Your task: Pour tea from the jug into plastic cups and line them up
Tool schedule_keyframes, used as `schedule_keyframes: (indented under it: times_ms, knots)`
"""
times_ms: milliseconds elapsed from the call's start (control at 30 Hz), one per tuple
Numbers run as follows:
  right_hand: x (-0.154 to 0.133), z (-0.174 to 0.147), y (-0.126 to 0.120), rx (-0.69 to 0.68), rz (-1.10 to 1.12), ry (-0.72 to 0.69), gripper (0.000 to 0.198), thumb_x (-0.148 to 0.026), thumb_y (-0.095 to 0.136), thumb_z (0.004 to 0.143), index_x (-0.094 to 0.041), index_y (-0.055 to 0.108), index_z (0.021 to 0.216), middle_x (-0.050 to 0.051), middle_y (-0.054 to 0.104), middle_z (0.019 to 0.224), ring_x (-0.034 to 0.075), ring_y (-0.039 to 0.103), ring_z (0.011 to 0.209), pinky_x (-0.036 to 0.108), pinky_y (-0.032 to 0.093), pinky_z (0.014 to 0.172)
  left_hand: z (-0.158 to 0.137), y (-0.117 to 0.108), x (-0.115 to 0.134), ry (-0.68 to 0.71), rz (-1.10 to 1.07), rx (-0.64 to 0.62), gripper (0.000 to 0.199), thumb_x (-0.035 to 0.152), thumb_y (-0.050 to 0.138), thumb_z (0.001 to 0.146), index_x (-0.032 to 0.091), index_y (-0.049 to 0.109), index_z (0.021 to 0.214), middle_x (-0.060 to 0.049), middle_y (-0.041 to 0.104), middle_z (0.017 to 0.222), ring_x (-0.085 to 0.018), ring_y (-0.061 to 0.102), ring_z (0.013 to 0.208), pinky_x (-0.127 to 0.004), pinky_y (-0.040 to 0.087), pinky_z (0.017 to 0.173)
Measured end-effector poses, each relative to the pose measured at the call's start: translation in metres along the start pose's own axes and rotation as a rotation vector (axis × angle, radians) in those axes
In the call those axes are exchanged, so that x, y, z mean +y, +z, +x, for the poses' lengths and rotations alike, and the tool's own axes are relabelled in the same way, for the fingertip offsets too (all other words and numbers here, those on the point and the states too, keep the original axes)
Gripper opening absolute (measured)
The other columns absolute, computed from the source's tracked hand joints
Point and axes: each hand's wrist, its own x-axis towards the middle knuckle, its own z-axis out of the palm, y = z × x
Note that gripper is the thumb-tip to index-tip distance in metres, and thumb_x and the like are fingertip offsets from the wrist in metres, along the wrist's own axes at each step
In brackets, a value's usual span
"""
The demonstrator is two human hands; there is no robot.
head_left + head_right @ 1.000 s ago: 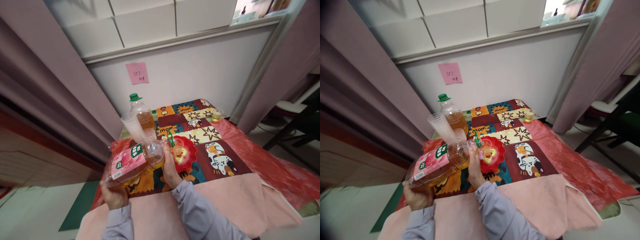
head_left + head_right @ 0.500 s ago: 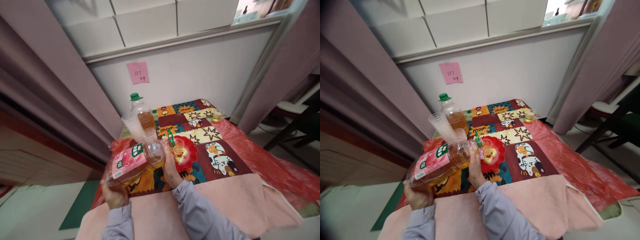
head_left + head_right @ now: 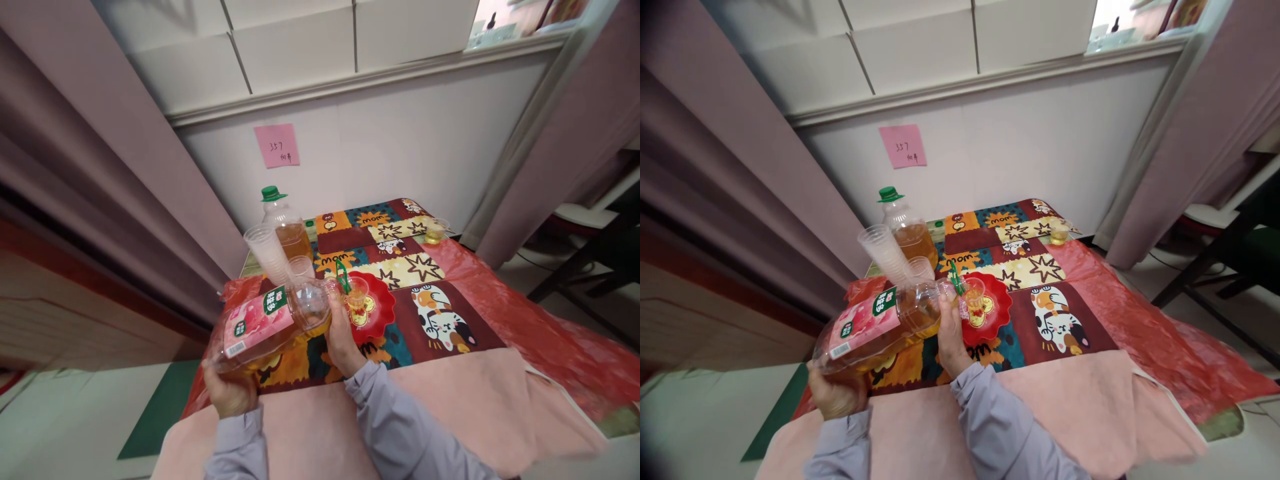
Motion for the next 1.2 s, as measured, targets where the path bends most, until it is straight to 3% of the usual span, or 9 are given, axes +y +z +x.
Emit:
schedule_keyframes:
  times_ms: [367, 567, 767, 933, 1200]
  knots:
    - [-0.0016, -0.0005, 0.0019, 0.005, 0.041, 0.035, 0.064, -0.066, 0.065, 0.097, -0.022, 0.072, 0.143, 0.005, 0.077, 0.141, 0.029, 0.061, 0.145, 0.048, 0.042, 0.129, -0.0024, 0.0014, 0.0017, 0.032, 0.02, -0.022, 0.047, 0.069, 0.062, 0.088, 0.024, 0.074, 0.094, -0.005, 0.079, 0.112, -0.033, 0.068, 0.127, -0.051, 0.051, 0.115]
    - [0.0004, 0.0001, 0.0027, 0.023, 0.064, 0.032, 0.065, -0.065, 0.066, 0.096, -0.022, 0.07, 0.146, 0.005, 0.075, 0.145, 0.028, 0.059, 0.148, 0.047, 0.04, 0.131, -0.0018, -0.0004, 0.0006, 0.03, 0.036, -0.056, 0.051, 0.071, 0.059, 0.089, 0.023, 0.075, 0.098, -0.006, 0.079, 0.116, -0.034, 0.067, 0.129, -0.052, 0.048, 0.118]
    - [-0.0029, -0.0006, 0.0031, 0.02, 0.049, 0.045, 0.065, -0.065, 0.065, 0.097, -0.021, 0.072, 0.143, 0.006, 0.076, 0.142, 0.028, 0.06, 0.146, 0.046, 0.042, 0.129, 0.0, -0.0014, -0.0009, 0.002, 0.0, 0.042, 0.048, 0.07, 0.066, 0.083, 0.024, 0.072, 0.092, -0.004, 0.079, 0.108, -0.034, 0.067, 0.129, -0.054, 0.044, 0.121]
    - [-0.0076, -0.0028, 0.0041, 0.022, 0.034, 0.024, 0.066, -0.066, 0.066, 0.097, -0.022, 0.07, 0.145, 0.006, 0.073, 0.148, 0.029, 0.058, 0.149, 0.048, 0.037, 0.132, -0.0035, 0.0009, 0.0016, -0.005, 0.027, 0.004, 0.052, 0.073, 0.061, 0.087, 0.023, 0.074, 0.094, -0.007, 0.079, 0.113, -0.036, 0.066, 0.131, -0.055, 0.046, 0.12]
    - [-0.0067, -0.0012, 0.0058, 0.006, 0.038, 0.027, 0.067, -0.071, 0.066, 0.094, -0.021, 0.074, 0.138, 0.007, 0.081, 0.133, 0.029, 0.062, 0.145, 0.049, 0.047, 0.125, -0.0041, 0.0007, 0.0007, 0.005, 0.005, -0.013, 0.051, 0.071, 0.061, 0.09, 0.024, 0.076, 0.102, -0.006, 0.079, 0.119, -0.034, 0.063, 0.138, -0.05, 0.047, 0.121]
